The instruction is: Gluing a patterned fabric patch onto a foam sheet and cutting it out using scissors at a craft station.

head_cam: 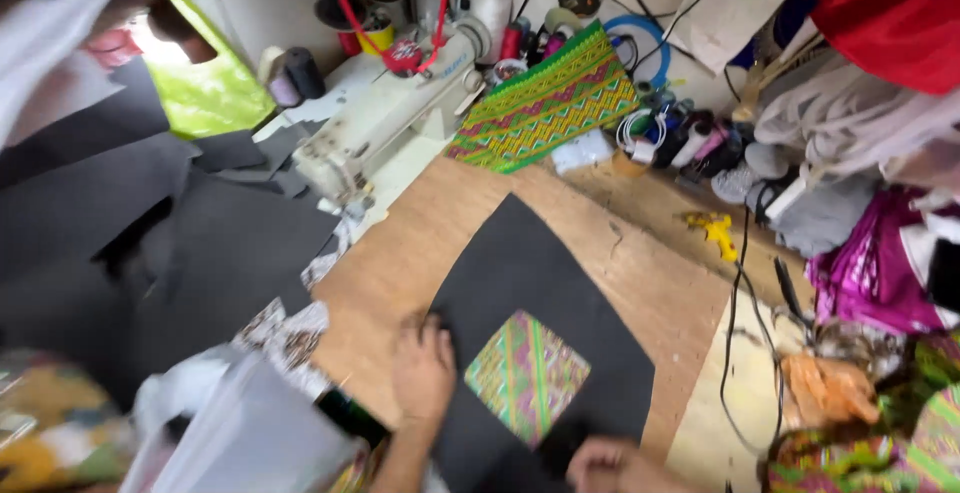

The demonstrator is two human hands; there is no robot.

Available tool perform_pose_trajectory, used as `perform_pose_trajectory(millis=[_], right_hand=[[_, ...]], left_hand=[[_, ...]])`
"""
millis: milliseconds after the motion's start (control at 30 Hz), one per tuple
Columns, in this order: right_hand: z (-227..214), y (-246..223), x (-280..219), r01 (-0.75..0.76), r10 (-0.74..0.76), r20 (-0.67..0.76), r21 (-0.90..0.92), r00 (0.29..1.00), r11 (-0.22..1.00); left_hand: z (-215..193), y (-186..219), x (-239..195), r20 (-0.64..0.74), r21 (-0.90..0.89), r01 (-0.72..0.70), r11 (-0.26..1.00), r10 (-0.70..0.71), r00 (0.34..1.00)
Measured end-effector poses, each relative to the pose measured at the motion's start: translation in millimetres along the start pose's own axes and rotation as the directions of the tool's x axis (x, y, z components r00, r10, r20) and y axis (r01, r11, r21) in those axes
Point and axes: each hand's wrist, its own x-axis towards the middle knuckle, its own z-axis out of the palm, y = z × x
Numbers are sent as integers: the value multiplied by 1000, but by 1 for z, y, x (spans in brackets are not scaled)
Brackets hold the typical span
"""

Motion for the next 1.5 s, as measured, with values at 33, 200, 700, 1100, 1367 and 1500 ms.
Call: perform_pose_trajectory(millis=[33,200,700,1100,1367,1500], right_hand=[[-58,-19,39,-1,1,-8,-7,1000,1000],[-222,-244,120,-173,-310,-607,-606,732,776],[-250,-415,213,495,-466,-733,-202,496,845],[-125,32,59,458,46,-889,278,455,844],[-139,21,88,-208,-748,-593,-805,299,555],[-160,22,140,-221,-743,-539,-842,397,493]], left_hand=[[28,-26,15,-4,-9,3,1000,-3,1000],[70,-78,20,117,134,138,981,-154,981],[61,-66,31,138,139,156,978,-175,975],[20,-15,47,-244,-279,198,940,-268,932],[164,228,4,266,-165,-441,882,470,842],[244,256,10,655,-73,-336,939,300,694]])
